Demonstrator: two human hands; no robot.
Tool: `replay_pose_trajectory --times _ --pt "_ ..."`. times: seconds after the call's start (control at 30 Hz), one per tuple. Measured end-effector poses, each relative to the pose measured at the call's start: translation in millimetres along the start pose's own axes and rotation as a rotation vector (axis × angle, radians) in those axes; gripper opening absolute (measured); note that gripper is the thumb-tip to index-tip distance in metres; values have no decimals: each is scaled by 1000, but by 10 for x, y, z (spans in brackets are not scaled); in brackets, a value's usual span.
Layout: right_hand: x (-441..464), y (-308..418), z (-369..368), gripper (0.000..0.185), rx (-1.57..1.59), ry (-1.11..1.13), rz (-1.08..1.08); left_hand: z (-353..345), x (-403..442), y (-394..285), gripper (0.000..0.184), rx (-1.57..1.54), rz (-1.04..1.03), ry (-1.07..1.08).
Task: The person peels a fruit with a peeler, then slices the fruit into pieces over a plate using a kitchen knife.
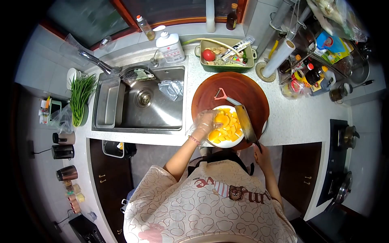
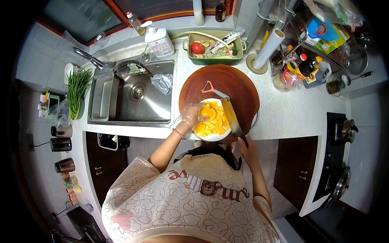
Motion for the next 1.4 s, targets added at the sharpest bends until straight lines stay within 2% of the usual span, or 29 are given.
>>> replay_pose_trajectory --times 0.2,0.3,0.4,0.5,0.6,0.63,0.8,0.87,0.9,1.03,1.17,1.27,1.4 --pt "-84 2 -7 32 22 -50 -20 31 -19 -135 53 72 -29 97" --pt "-131 47 -25 33 40 -57 -40 60 -48 -149 53 55 -83 44" --pt "-157 93 -19 35 35 -57 -31 -37 -47 63 48 -143 21 22" --pt "-143 78 -10 35 41 -15 -14 54 -39 144 42 -421 -9 -100" --pt "-233 108 -98 33 349 65 -199 179 -91 146 29 -1011 65 -162" --pt "-248 192 -113 31 412 74 -179 120 -110 195 28 -1199 178 -189" --pt "-331 770 -200 19 640 138 -76 277 -167 -14 34 -1628 211 -117" --pt "-326 972 -222 16 577 176 37 298 -239 -159 35 -1770 288 -55" --pt "-321 1068 -228 15 546 195 95 351 -319 -270 37 -1769 386 -8" --pt "-310 1301 -217 14 538 253 177 421 -412 -512 38 -1895 274 -114" --pt "-322 1554 -116 12 411 302 240 714 -532 -837 35 -1745 145 -365" --pt "-356 1669 -16 14 223 317 293 685 -521 -865 34 -1517 72 -483" --pt "-429 1804 84 18 25 296 352 744 -644 -1062 33 -1464 84 -592"
Point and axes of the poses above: each hand's wrist, its own x-axis towards the middle knuckle, its own z-axis out of the back of the hand, y = z × x, the point moved 9 cm from there along x, towards the middle knuckle, and after that the axes turned 2 degrees about x, right-handed, at the moved point
